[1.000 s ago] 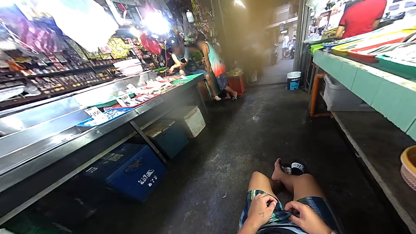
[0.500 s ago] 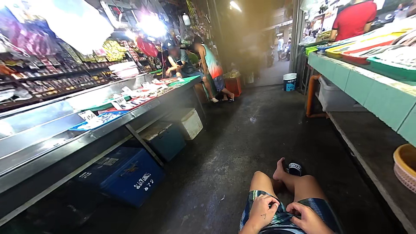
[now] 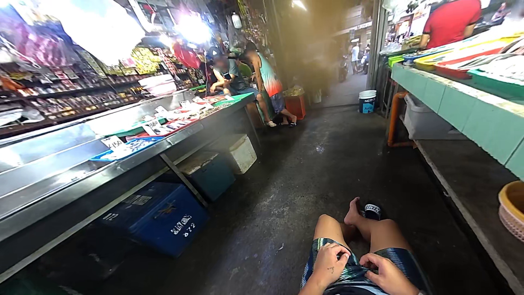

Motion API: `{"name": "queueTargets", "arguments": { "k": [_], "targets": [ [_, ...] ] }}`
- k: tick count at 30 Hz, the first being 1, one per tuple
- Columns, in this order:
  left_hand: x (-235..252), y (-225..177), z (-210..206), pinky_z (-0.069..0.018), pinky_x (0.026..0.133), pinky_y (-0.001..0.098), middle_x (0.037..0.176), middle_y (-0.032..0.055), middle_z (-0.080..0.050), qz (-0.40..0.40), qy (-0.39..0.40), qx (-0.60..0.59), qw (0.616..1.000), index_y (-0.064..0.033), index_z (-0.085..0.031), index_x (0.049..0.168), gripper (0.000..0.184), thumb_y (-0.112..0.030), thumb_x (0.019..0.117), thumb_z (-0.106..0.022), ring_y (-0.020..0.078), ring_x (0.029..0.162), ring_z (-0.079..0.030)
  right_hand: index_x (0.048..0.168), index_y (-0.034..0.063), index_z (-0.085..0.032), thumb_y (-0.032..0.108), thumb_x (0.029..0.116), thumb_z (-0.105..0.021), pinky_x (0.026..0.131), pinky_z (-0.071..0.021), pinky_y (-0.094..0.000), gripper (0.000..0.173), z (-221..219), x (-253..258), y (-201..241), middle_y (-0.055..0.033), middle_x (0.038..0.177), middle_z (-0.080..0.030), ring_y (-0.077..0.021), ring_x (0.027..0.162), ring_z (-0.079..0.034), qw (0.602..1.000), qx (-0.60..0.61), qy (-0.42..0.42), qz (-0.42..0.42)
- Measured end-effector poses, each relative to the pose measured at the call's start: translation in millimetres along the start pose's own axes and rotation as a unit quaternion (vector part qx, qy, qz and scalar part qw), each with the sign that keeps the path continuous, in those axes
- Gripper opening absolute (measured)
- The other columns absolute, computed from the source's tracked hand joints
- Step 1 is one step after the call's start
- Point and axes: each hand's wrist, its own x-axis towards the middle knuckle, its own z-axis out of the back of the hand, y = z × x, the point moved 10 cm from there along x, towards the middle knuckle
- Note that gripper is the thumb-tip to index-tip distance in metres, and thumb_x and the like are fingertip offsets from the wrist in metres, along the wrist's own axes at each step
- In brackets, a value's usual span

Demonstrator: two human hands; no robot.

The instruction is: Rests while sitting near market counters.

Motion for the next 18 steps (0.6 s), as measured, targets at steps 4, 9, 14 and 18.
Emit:
{"name": "queueTargets", "arguments": {
  "k": [4,9,14,18],
  "targets": [
    [4.2,-9.7,-5.8,-0.0435,0.109,0.0351,0.113,-0.0067,-0.073,-0.017,0.015,0.003,1.0,-0.0228,-0.077,0.11,0.032,-0.039,0.1035,-0.051,0.0077,0.115,-0.062,0.112,0.0065,-0.073,0.015,0.086,-0.072,0.09,-0.0575,-0.0433,0.027,4.1,-4.5,-4.3,-0.0107,0.107,-0.072,-0.0217,0.096,-0.07,1.0,0.006,-0.011,-0.005],
    [1.4,-2.9,-3.9,-0.0445,0.108,0.0351,0.114,-0.0078,-0.073,-0.002,0.01,0.007,1.0,-0.0238,-0.077,0.11,0.032,-0.04,0.1032,-0.051,0.0072,0.115,-0.062,0.111,0.0089,-0.073,0.016,0.0868,-0.072,0.091,-0.0576,-0.0413,0.026,1.7,-2.6,-1.2,-0.0081,0.108,-0.072,-0.0188,0.097,-0.07,1.0,-0.001,-0.005,-0.004],
    [-3.4,11.5,4.1,-0.0439,0.109,0.0355,0.114,-0.0076,-0.073,0.023,0.0,0.008,1.0,-0.0245,-0.077,0.11,0.032,-0.04,0.1028,-0.051,0.0073,0.116,-0.062,0.112,0.0102,-0.073,0.017,0.0875,-0.072,0.093,-0.0573,-0.0397,0.026,-6.7,6.3,5.9,-0.0071,0.109,-0.072,-0.0177,0.099,-0.069,1.0,-0.011,0.018,0.003],
    [-5.2,11.2,6.5,-0.0447,0.108,0.0359,0.113,-0.0074,-0.073,0.022,-0.009,-0.002,1.0,-0.0236,-0.077,0.109,0.03,-0.038,0.1026,-0.052,0.0073,0.115,-0.062,0.114,0.0107,-0.073,0.018,0.0876,-0.072,0.093,-0.0568,-0.0408,0.027,-8.1,7.1,7.2,-0.007,0.11,-0.072,-0.0181,0.1,-0.069,0.999,-0.016,0.028,-0.007]
  ]
}}
